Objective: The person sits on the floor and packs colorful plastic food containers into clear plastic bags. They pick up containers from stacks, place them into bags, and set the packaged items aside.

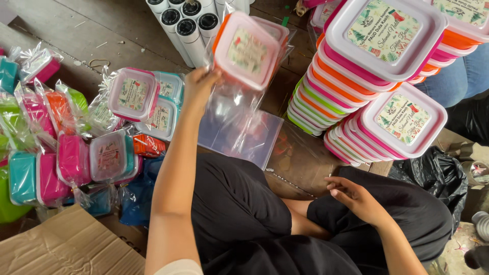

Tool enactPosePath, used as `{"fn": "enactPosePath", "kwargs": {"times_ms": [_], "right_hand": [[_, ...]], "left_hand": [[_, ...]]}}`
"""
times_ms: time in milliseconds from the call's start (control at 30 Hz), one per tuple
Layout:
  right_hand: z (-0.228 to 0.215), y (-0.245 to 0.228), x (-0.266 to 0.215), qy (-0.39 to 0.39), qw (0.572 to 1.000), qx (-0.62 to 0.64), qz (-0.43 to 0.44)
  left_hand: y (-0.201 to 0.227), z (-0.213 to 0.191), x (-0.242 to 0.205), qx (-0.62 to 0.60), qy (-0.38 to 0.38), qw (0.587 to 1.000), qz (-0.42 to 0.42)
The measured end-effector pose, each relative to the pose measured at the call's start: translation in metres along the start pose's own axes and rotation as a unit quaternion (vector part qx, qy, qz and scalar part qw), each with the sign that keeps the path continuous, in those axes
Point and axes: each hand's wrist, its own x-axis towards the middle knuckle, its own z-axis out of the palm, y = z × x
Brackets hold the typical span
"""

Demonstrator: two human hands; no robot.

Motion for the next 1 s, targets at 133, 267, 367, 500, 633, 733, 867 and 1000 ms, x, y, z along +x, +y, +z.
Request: {"fn": "enactPosePath", "kwargs": {"times_ms": [133, 267, 367, 500, 633, 733, 867, 1000], "right_hand": [[0.004, 0.026, -0.001, 0.011, 0.998, 0.054, -0.013], [0.007, 0.04, 0.002, 0.036, 0.999, 0.025, 0.018], [0.007, 0.043, 0.003, 0.049, 0.998, 0.034, 0.011], [0.017, 0.034, 0.009, 0.056, 0.993, -0.099, 0.019], [0.026, 0.025, 0.028, -0.028, 0.967, -0.251, 0.009], [0.037, 0.04, 0.057, -0.052, 0.937, -0.343, -0.049], [0.069, 0.019, 0.082, -0.06, 0.91, -0.398, -0.101], [0.099, 0.04, 0.102, 0.005, 0.838, -0.526, -0.143]], "left_hand": [[0.035, 0.039, 0.062, -0.074, -0.058, 0.964, -0.247], [0.017, 0.064, 0.095, -0.044, -0.1, 0.966, -0.235], [-0.001, 0.063, 0.113, 0.077, -0.082, 0.972, -0.207], [-0.052, 0.043, 0.144, 0.206, -0.011, 0.976, -0.067], [-0.02, 0.046, 0.115, 0.47, 0.003, 0.881, -0.059], [0.05, 0.066, 0.055, 0.495, -0.046, 0.867, -0.027], [0.04, 0.111, 0.041, 0.579, -0.159, 0.798, -0.053], [0.019, 0.142, 0.056, 0.575, -0.163, 0.801, -0.04]]}}
